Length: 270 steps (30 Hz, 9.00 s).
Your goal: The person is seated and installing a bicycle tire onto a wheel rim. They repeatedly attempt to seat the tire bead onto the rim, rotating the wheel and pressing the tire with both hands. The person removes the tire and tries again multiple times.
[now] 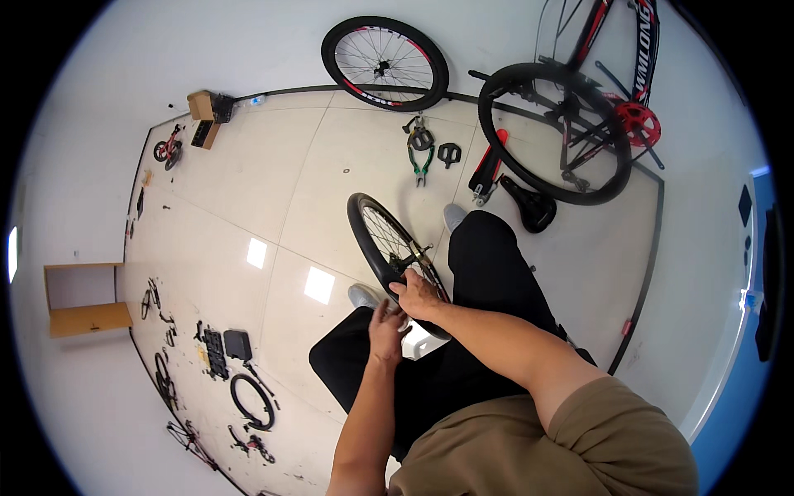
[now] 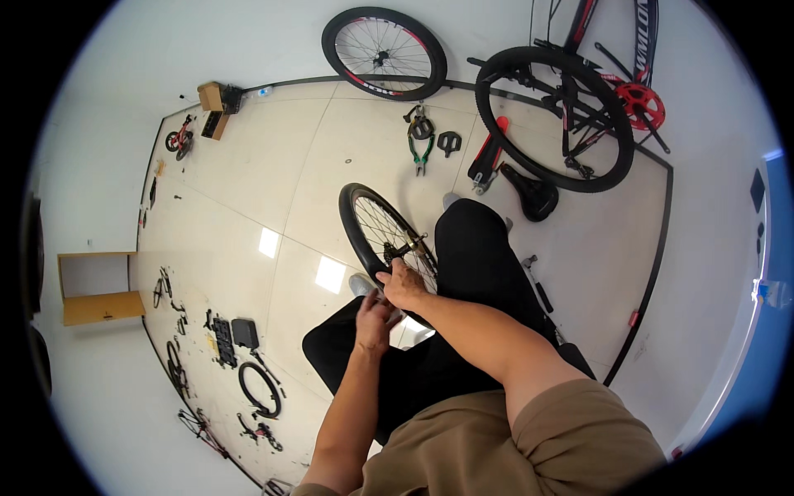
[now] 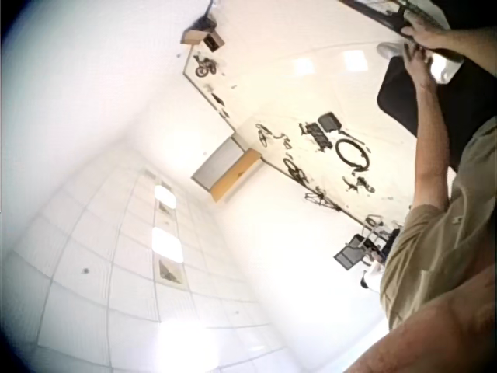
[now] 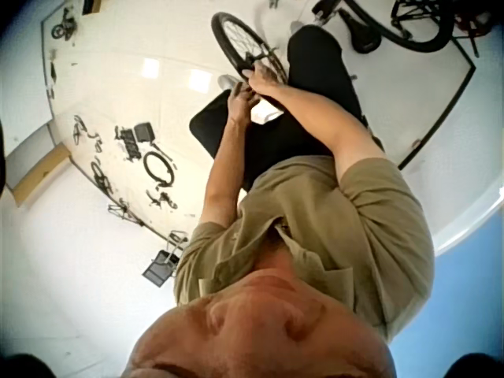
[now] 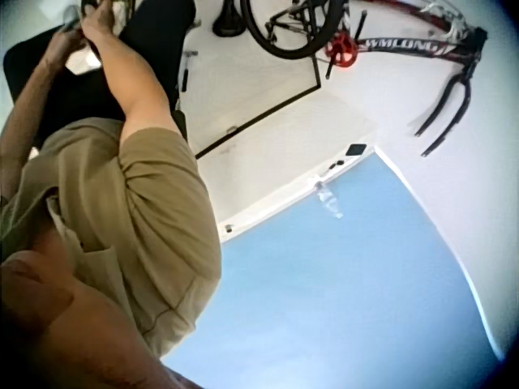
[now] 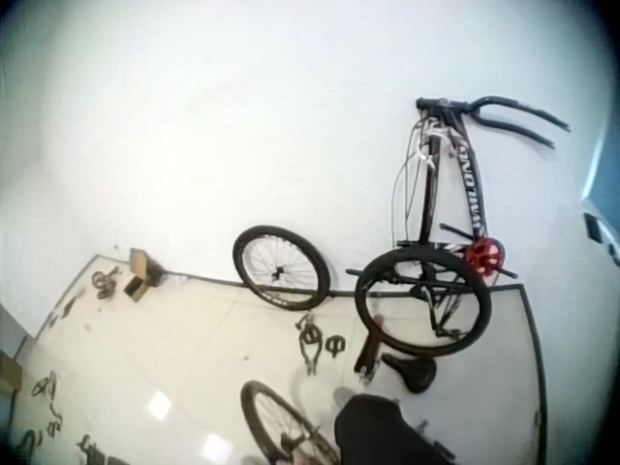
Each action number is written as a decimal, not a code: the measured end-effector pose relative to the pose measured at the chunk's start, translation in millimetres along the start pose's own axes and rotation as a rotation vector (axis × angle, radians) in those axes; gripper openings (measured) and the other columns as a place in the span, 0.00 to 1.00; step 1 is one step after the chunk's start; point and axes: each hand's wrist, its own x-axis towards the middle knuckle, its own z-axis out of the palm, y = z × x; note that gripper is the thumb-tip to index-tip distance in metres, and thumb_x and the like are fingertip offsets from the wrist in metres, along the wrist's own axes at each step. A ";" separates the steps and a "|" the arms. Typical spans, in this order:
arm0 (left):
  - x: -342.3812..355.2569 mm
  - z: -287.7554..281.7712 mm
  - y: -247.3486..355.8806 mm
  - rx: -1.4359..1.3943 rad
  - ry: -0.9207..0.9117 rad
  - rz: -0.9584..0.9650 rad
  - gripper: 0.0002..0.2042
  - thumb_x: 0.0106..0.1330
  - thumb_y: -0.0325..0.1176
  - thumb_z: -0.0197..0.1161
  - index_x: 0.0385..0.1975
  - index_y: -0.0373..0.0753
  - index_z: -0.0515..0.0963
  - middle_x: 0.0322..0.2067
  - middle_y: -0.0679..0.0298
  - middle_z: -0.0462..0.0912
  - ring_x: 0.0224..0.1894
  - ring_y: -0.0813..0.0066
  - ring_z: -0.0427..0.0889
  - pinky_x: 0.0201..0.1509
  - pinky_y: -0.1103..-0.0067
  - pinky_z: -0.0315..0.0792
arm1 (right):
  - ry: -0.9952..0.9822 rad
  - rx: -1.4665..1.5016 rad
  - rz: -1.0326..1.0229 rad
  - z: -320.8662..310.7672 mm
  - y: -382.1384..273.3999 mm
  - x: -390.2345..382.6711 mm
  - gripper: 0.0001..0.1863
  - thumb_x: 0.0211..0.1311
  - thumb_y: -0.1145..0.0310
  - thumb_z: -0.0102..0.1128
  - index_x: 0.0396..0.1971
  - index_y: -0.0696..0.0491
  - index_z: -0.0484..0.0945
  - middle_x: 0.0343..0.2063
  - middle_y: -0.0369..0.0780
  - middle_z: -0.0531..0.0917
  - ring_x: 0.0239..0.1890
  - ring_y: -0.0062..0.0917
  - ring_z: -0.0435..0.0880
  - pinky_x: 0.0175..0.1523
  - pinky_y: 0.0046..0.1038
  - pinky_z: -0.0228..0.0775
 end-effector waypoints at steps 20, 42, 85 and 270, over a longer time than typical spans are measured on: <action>54.7 13.1 46.5 -0.033 0.086 0.142 0.22 0.80 0.52 0.48 0.45 0.35 0.71 0.33 0.55 0.80 0.32 0.62 0.82 0.39 0.67 0.81 | -0.200 0.099 -0.040 13.1 -1.5 -12.5 0.31 0.69 0.56 0.60 0.66 0.56 0.68 0.59 0.50 0.81 0.62 0.44 0.79 0.65 0.40 0.70; 49.7 10.1 55.7 -0.185 -0.046 0.069 0.25 0.80 0.56 0.46 0.53 0.36 0.73 0.40 0.53 0.83 0.43 0.61 0.82 0.53 0.65 0.79 | -0.145 0.034 -0.048 8.8 -13.1 -16.0 0.26 0.70 0.60 0.58 0.62 0.57 0.68 0.52 0.53 0.83 0.56 0.49 0.82 0.61 0.45 0.72; 60.0 28.6 41.2 -0.119 0.079 0.194 0.18 0.79 0.48 0.55 0.54 0.38 0.72 0.28 0.65 0.75 0.26 0.75 0.76 0.28 0.74 0.76 | 1.011 -0.656 -0.087 -570.3 47.2 118.7 0.40 0.55 0.62 0.61 0.70 0.56 0.65 0.62 0.53 0.77 0.64 0.48 0.75 0.69 0.43 0.67; 153.8 -9.7 178.5 -0.530 0.033 0.372 0.24 0.81 0.52 0.48 0.61 0.36 0.68 0.25 0.68 0.68 0.23 0.80 0.64 0.25 0.81 0.61 | 0.098 -0.053 -0.161 4.3 -134.8 155.7 0.28 0.54 0.63 0.71 0.53 0.58 0.74 0.41 0.50 0.84 0.43 0.47 0.86 0.49 0.42 0.77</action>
